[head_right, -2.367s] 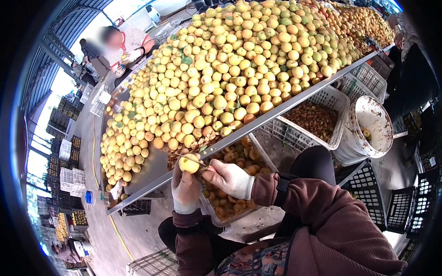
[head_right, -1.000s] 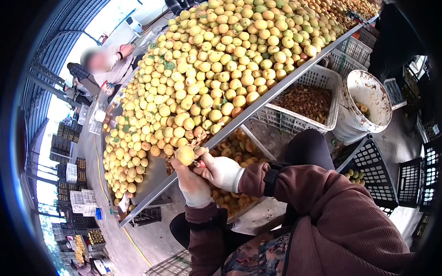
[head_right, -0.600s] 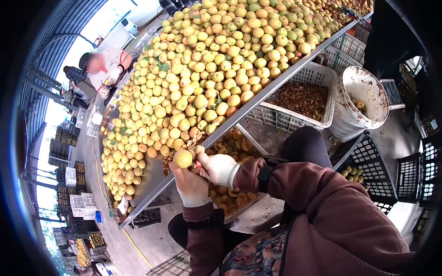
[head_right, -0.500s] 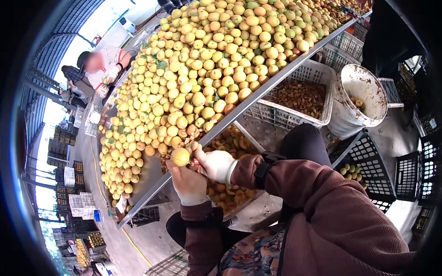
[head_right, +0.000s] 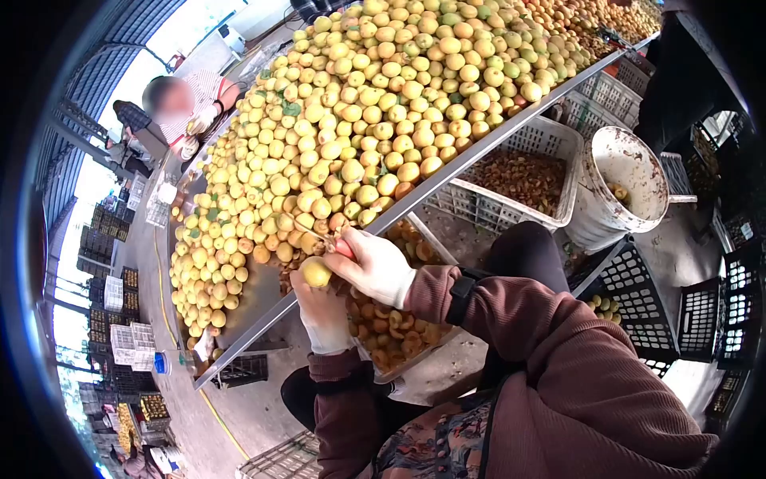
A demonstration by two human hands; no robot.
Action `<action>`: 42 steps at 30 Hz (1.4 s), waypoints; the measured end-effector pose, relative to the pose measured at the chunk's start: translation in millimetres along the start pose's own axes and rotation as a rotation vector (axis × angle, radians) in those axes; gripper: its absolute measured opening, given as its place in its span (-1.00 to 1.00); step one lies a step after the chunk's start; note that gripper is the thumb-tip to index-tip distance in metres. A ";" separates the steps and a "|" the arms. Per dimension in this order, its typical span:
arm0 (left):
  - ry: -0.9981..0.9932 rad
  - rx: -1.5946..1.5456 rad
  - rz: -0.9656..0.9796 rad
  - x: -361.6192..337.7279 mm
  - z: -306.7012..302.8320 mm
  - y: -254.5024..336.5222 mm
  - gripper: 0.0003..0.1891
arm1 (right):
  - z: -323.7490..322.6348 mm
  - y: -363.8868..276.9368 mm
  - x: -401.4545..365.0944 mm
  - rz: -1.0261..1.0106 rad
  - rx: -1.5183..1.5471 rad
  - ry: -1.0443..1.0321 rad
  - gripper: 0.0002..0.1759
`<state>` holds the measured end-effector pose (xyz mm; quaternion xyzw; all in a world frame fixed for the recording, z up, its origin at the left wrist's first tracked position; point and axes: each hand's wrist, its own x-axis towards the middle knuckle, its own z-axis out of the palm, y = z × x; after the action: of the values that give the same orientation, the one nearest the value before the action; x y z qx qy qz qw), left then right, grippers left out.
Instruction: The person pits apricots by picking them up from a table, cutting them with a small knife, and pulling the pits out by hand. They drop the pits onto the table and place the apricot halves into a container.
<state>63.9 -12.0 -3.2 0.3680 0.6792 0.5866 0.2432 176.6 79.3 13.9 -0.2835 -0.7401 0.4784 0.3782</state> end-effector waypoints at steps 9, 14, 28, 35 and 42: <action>0.200 0.420 0.421 0.3 20.7 -48.7 -0.69 | 43.3 15.9 -4.8 0.143 0.039 0.254 -0.72; 0.099 -0.208 -0.065 -1.9 20.0 -74.1 -0.74 | 35.8 12.6 -12.7 -0.008 -0.151 0.223 -0.76; -0.182 -1.086 -0.569 -23.0 29.3 -89.3 -0.61 | 28.7 32.9 -38.6 -0.020 -0.258 0.109 -0.73; -0.199 -0.918 -0.613 -32.1 41.6 -84.1 -0.60 | 12.7 8.4 -35.6 -0.175 -0.156 0.095 -0.78; -0.283 -0.829 -0.700 -57.2 38.8 -84.1 -0.59 | 4.9 21.5 -55.6 -0.463 -0.160 -0.093 -0.73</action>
<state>110.4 -36.4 -98.6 0.0694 0.4341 0.6338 0.6365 204.6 41.7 -23.2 -0.1131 -0.8375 0.3311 0.4198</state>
